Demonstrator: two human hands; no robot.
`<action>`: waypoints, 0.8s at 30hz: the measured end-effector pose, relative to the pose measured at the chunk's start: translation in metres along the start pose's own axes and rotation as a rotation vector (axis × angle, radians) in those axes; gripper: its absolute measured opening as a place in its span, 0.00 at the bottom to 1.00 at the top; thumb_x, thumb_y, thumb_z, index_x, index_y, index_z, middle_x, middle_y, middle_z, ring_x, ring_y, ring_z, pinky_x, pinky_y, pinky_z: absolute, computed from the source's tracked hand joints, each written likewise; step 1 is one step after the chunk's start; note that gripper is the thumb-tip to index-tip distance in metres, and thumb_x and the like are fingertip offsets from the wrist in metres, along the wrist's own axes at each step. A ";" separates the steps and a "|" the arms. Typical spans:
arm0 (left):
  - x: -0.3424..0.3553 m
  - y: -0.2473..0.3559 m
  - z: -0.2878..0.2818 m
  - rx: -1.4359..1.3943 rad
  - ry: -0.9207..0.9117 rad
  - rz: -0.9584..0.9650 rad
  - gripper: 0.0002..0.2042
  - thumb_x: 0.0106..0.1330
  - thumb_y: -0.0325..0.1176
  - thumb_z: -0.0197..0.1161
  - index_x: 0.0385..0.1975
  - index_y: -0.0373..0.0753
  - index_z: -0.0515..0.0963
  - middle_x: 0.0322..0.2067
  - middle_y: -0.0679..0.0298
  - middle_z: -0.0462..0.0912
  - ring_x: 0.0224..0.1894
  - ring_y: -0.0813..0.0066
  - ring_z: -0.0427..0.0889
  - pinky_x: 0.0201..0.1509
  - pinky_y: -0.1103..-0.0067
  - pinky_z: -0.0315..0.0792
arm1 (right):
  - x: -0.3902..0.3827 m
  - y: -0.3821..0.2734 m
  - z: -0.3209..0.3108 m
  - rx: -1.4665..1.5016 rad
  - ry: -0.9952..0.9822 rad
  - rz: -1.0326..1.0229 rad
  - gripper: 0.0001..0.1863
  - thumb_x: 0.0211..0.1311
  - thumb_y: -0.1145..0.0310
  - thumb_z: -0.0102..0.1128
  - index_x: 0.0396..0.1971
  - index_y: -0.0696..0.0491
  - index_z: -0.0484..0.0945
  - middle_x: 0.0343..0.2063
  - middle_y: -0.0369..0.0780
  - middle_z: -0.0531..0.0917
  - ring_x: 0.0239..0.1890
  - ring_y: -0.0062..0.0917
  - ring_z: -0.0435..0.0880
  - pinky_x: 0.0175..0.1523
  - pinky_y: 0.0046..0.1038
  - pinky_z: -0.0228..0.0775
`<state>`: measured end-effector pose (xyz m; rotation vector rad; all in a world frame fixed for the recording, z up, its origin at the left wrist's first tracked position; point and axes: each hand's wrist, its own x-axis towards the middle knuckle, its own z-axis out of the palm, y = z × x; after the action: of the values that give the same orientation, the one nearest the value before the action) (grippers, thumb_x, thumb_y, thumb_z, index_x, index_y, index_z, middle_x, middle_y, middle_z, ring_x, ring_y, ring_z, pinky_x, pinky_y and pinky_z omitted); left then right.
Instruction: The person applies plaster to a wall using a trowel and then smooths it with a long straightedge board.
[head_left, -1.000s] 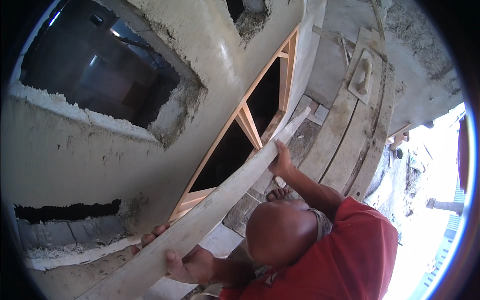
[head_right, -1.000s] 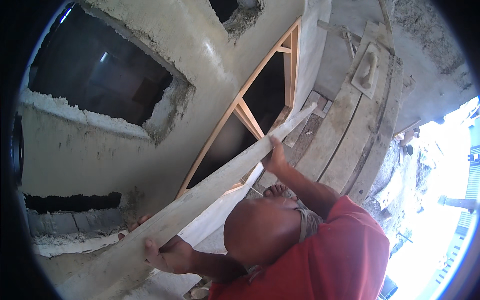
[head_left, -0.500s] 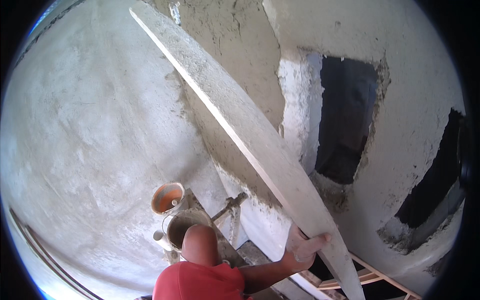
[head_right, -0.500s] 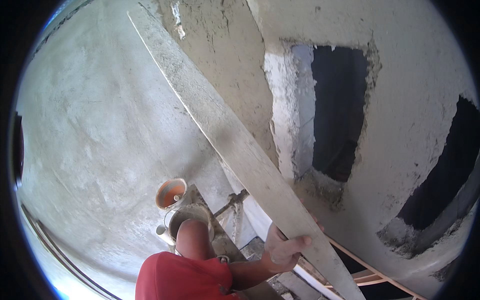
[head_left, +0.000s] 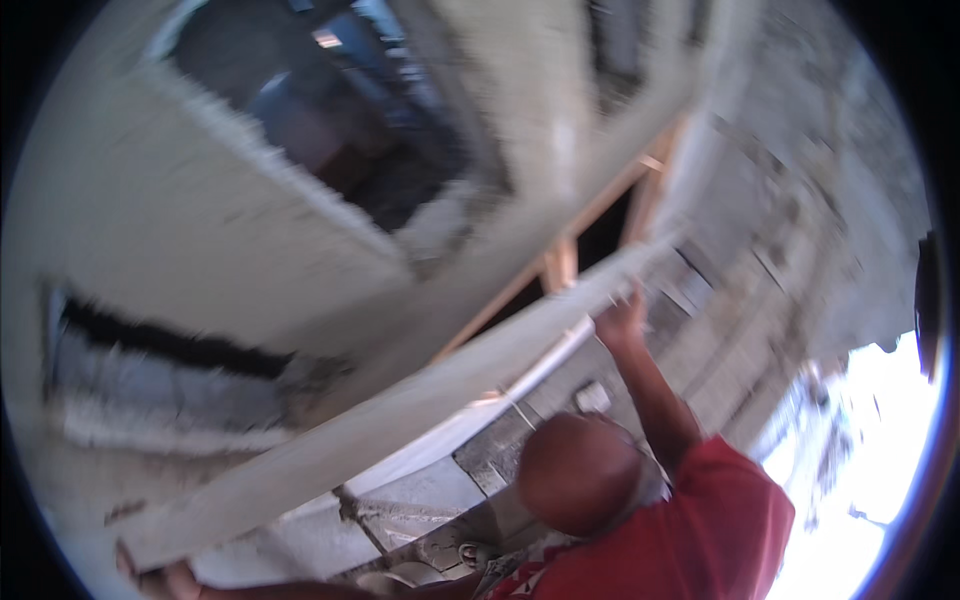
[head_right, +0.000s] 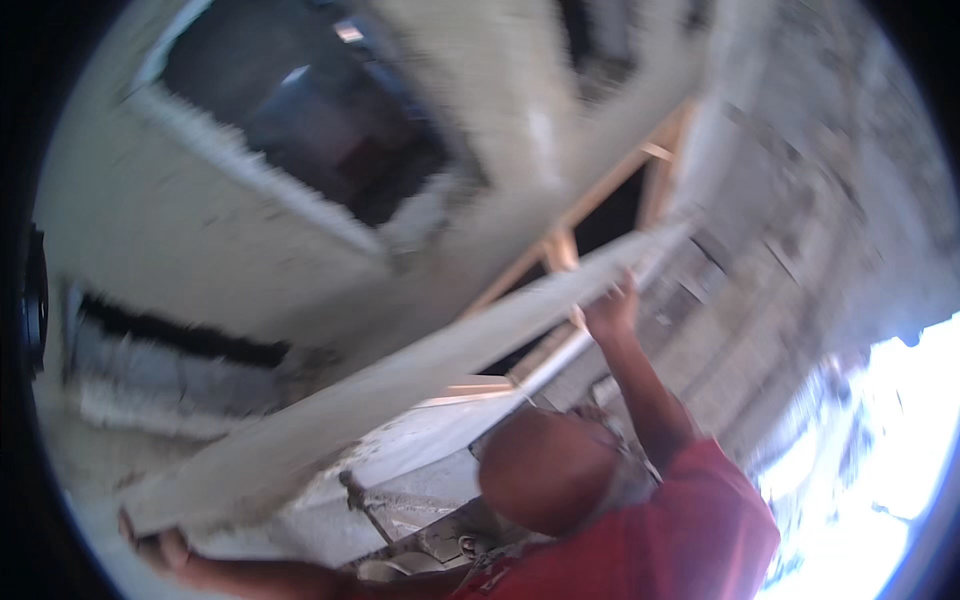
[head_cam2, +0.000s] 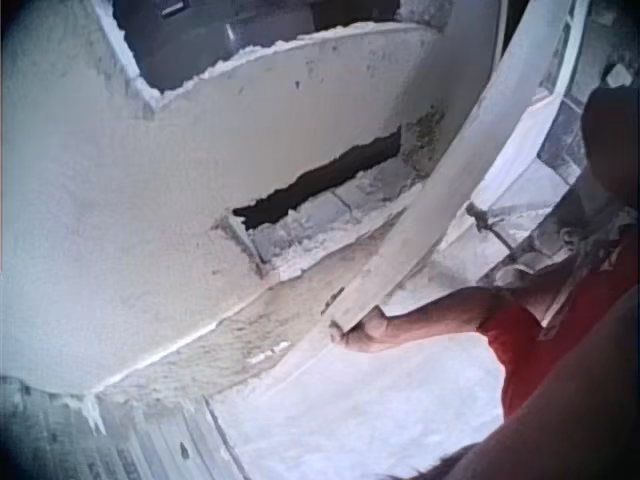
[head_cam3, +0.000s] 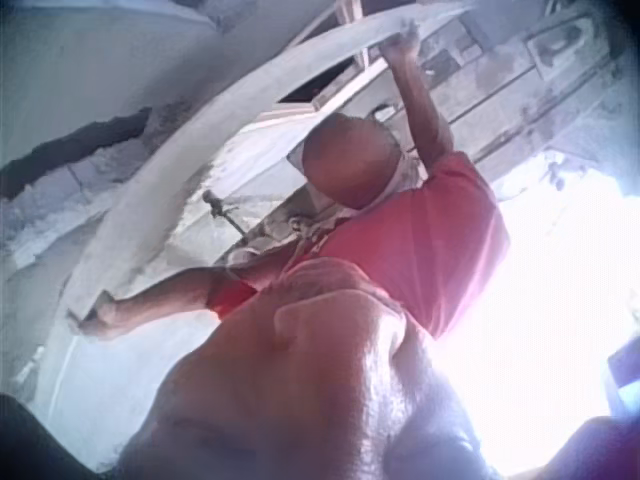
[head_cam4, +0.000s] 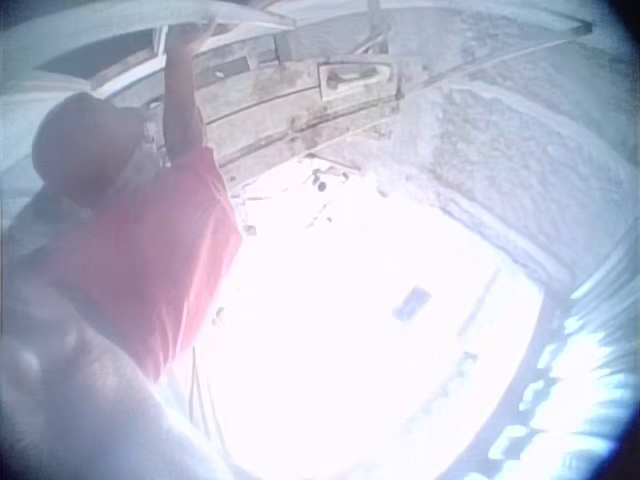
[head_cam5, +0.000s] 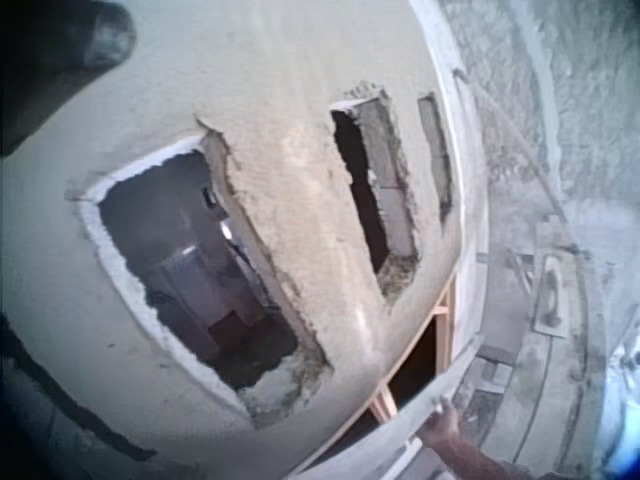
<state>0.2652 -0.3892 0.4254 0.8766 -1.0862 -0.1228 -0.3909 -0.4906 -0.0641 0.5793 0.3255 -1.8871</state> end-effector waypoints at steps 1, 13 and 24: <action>0.022 -0.019 -0.031 0.126 -0.030 0.194 0.27 0.57 0.39 0.72 0.52 0.29 0.74 0.44 0.47 0.82 0.40 0.62 0.85 0.46 0.68 0.81 | 0.003 0.002 0.013 -0.022 -0.001 -0.018 0.35 0.70 0.49 0.51 0.66 0.58 0.58 0.67 0.47 0.64 0.68 0.42 0.64 0.72 0.49 0.54; 0.055 -0.045 -0.075 -0.112 0.240 -0.318 0.36 0.48 0.37 0.79 0.55 0.26 0.71 0.47 0.49 0.82 0.51 0.54 0.80 0.53 0.58 0.78 | -0.075 0.008 0.111 -0.375 -0.183 -0.266 0.21 0.71 0.64 0.49 0.57 0.61 0.65 0.54 0.47 0.75 0.59 0.40 0.74 0.68 0.45 0.63; -0.018 -0.040 0.021 -0.302 0.258 -0.746 0.24 0.66 0.39 0.63 0.57 0.32 0.70 0.54 0.50 0.77 0.58 0.59 0.76 0.63 0.62 0.70 | 0.113 -0.128 0.141 -1.187 -0.438 -0.632 0.29 0.62 0.68 0.59 0.62 0.60 0.65 0.56 0.47 0.76 0.59 0.37 0.76 0.67 0.39 0.67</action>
<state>0.2520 -0.4190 0.3898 0.9522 -0.4417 -0.7530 -0.5768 -0.5994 -0.0114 -0.8031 1.2988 -1.9116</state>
